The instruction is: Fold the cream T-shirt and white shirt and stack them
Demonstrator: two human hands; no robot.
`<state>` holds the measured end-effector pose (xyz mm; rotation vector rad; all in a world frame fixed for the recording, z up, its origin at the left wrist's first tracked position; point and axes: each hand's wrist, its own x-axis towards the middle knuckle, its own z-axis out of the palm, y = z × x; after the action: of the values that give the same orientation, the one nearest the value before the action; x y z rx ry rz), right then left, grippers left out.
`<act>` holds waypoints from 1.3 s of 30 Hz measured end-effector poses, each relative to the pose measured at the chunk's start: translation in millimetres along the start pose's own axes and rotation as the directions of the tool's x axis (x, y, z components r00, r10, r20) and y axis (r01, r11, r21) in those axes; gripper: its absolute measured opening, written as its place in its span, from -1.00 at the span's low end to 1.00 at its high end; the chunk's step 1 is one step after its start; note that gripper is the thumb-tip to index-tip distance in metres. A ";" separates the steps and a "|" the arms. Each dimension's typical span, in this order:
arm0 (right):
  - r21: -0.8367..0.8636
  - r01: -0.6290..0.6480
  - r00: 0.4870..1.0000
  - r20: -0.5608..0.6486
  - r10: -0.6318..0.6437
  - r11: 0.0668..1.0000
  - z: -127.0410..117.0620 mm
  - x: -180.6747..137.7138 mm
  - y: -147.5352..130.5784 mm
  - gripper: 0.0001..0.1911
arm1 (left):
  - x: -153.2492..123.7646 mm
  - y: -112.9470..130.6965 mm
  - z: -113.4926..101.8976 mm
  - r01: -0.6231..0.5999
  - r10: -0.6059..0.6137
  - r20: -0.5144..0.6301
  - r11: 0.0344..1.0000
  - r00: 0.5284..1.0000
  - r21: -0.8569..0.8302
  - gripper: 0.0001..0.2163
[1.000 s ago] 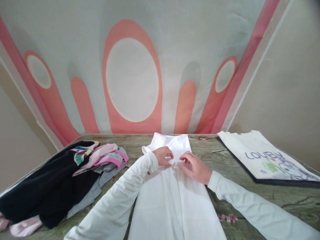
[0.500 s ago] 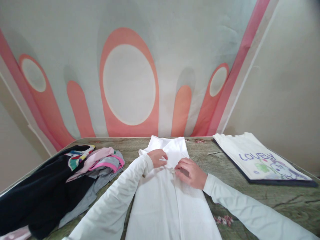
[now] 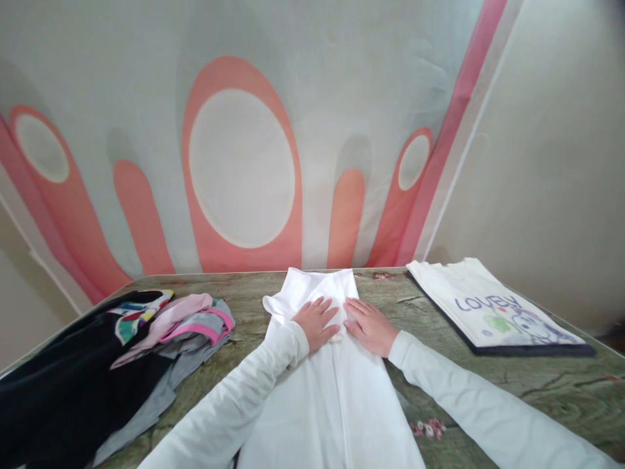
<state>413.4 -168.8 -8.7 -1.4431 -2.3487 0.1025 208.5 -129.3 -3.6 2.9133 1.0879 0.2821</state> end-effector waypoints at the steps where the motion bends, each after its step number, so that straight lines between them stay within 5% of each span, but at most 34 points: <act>1: -0.008 -0.011 1.000 0.029 0.011 1.000 -1.0 0.5 0.7 -0.48 | -0.1 -0.5 1.3 0.007 -0.007 -0.002 1.000 1.000 0.007 -0.54; 11: -0.050 -0.095 0.974 0.204 0.103 0.994 6.0 66.9 39.7 -0.30 | -0.7 -2.7 5.6 0.008 -0.007 -0.027 0.999 1.000 0.033 -0.55; 18: -0.148 -0.273 0.936 0.189 0.298 0.951 20.7 102.1 74.1 -0.22 | -1.1 -0.3 3.1 0.019 -0.019 -0.005 1.000 1.000 0.016 -0.54; 28: -0.151 -0.354 0.920 0.125 0.373 0.923 20.2 100.2 79.3 -0.24 | -1.7 1.3 -0.7 0.041 -0.040 0.034 0.999 0.999 -0.016 -0.52; 33: -0.131 -0.208 0.970 0.097 0.221 0.969 20.5 82.6 57.8 -0.24 | -2.0 4.4 -2.3 0.044 -0.044 0.027 0.999 0.999 -0.013 -0.52; 39: -0.102 -0.143 0.972 0.171 0.159 0.984 18.0 68.2 40.4 -0.26 | 3.9 -3.0 -19.8 0.118 -0.115 0.041 0.990 0.992 -0.080 -0.50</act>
<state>413.8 -87.9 -16.5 -1.7210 -2.4076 0.1773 206.0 -125.3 16.2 2.7592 1.2057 0.2630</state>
